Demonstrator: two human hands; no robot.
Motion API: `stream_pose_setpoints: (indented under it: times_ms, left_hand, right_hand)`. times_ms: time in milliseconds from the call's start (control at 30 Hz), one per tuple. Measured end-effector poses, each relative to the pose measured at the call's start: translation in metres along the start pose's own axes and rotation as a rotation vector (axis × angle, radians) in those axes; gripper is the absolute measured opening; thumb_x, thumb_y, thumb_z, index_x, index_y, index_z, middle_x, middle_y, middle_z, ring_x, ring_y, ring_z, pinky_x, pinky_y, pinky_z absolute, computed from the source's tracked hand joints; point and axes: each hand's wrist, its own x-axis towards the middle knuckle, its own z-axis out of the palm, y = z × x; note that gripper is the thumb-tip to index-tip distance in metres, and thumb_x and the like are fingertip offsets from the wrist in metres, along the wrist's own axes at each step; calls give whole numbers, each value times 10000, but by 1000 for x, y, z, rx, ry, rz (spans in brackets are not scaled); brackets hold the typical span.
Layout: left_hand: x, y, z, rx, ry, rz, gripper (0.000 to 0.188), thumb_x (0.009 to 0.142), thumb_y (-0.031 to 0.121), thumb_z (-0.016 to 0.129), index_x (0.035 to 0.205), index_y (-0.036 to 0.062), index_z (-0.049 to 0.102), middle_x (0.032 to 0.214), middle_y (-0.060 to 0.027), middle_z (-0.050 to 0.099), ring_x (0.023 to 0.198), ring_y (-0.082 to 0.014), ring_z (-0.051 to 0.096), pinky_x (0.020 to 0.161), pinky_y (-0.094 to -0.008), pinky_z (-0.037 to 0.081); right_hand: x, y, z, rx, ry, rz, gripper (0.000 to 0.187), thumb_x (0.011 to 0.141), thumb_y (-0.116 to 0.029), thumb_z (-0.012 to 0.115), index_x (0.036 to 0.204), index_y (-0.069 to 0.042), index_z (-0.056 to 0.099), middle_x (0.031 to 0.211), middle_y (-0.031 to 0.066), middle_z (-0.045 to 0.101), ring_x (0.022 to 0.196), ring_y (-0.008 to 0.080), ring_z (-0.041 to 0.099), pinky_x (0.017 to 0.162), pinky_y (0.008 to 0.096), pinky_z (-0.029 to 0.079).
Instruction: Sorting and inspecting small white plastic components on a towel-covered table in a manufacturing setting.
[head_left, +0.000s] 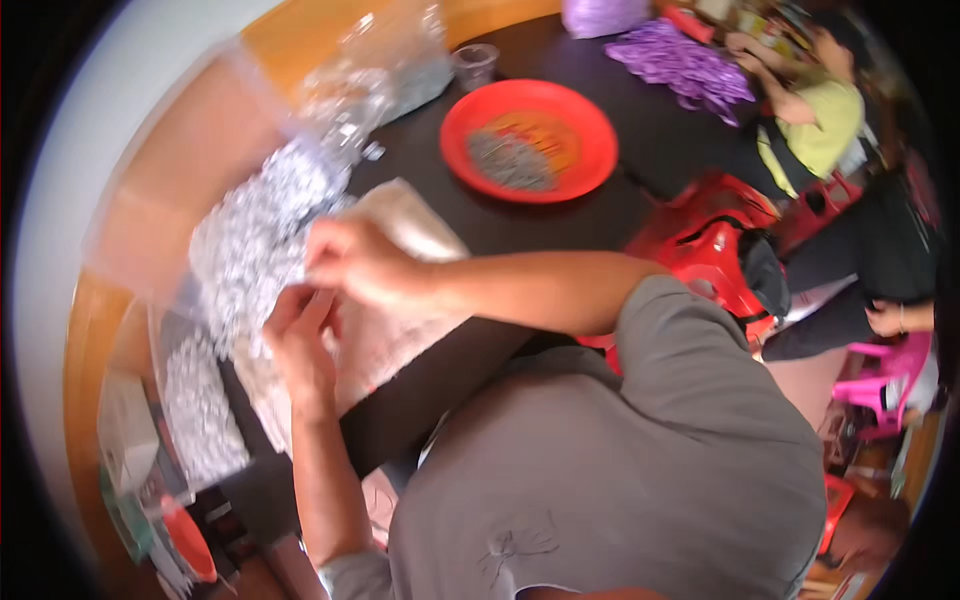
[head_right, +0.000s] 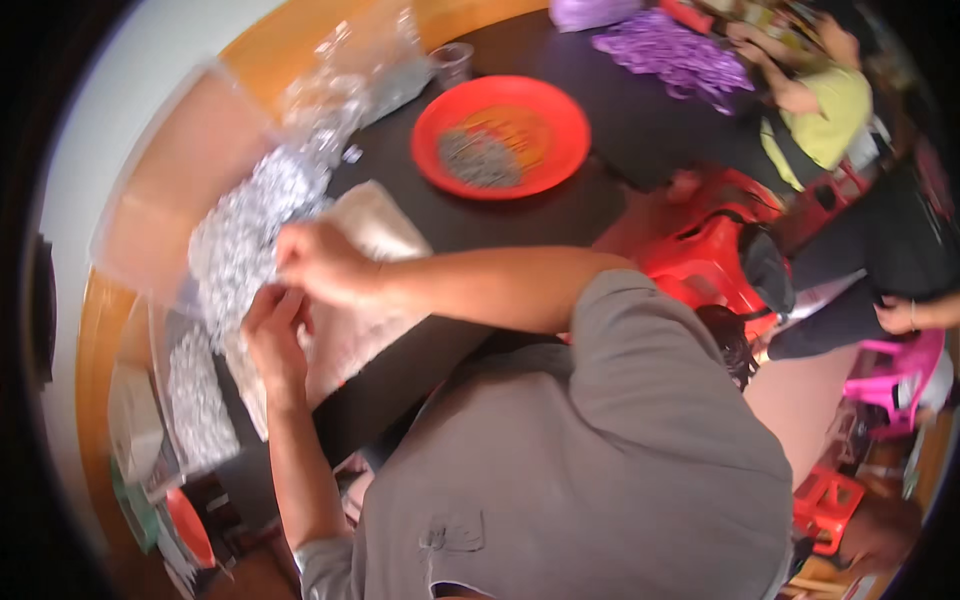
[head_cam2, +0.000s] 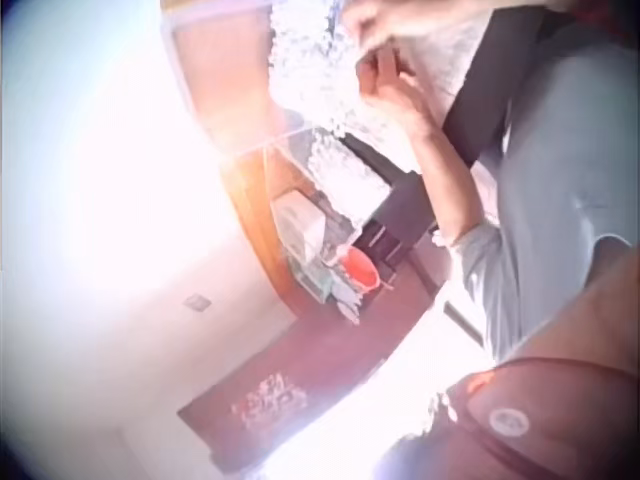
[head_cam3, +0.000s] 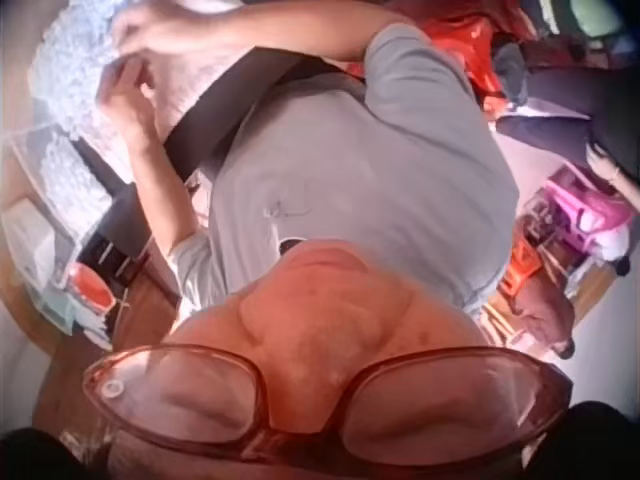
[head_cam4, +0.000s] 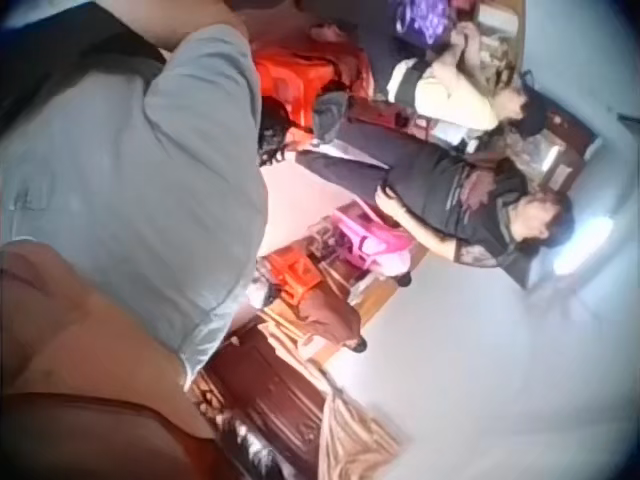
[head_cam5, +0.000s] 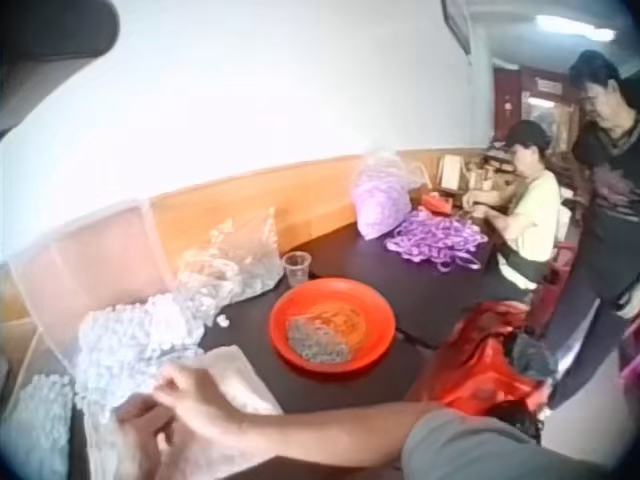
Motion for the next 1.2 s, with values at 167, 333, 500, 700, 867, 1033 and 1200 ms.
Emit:
stream_pose_setpoints:
  times_ms: [167,333,500,700,867,1033,1200]
  left_hand:
    - [-81,-40,62,-567,36,-320,164,849,89,610,929,-53,630,749,-104,613,582,-160,543,505,-279,420]
    - [-76,-59,72,-770,16,-317,155,855,69,609,939,-61,618,757,-109,621,589,-158,557,496,-279,435]
    - [-81,-57,78,-856,41,-296,118,895,42,581,955,-58,600,782,-122,627,601,-168,573,503,-288,453]
    - [-81,-53,77,-852,63,-284,94,903,32,581,947,-50,597,793,-119,636,606,-158,579,498,-276,461]
    - [-82,-52,77,-796,81,-291,89,896,39,596,928,-44,603,787,-113,636,589,-148,572,486,-268,454]
    - [-83,-52,78,-810,112,-290,80,886,30,603,919,-43,606,778,-110,636,575,-142,566,483,-261,450]
    - [-84,-52,80,-807,128,-294,72,882,24,607,908,-43,605,772,-109,635,576,-141,565,482,-261,448]
  right_hand:
    - [-16,-132,-92,-400,376,-136,102,848,-42,600,924,16,636,725,57,630,628,182,621,635,271,493]
    - [-9,-135,-91,-478,199,-60,93,898,-89,592,940,-13,626,735,26,612,631,138,596,628,243,471]
    - [-61,-91,-68,-598,-452,479,81,913,-114,593,942,-45,623,755,-18,582,682,51,533,600,206,413]
    - [-74,-84,-62,-651,-502,524,66,927,-102,572,909,-44,596,747,-32,539,682,44,484,581,199,389]
    - [-74,-78,-60,-683,-508,471,70,929,-94,565,912,-33,597,747,-30,534,679,44,475,575,202,385]
    - [-76,-80,-58,-721,-519,486,76,928,-88,564,917,-20,595,745,-25,535,676,44,471,576,204,385]
    - [-79,-77,-61,-756,-541,402,47,918,-42,562,905,-10,594,729,-16,545,647,53,477,567,221,398]
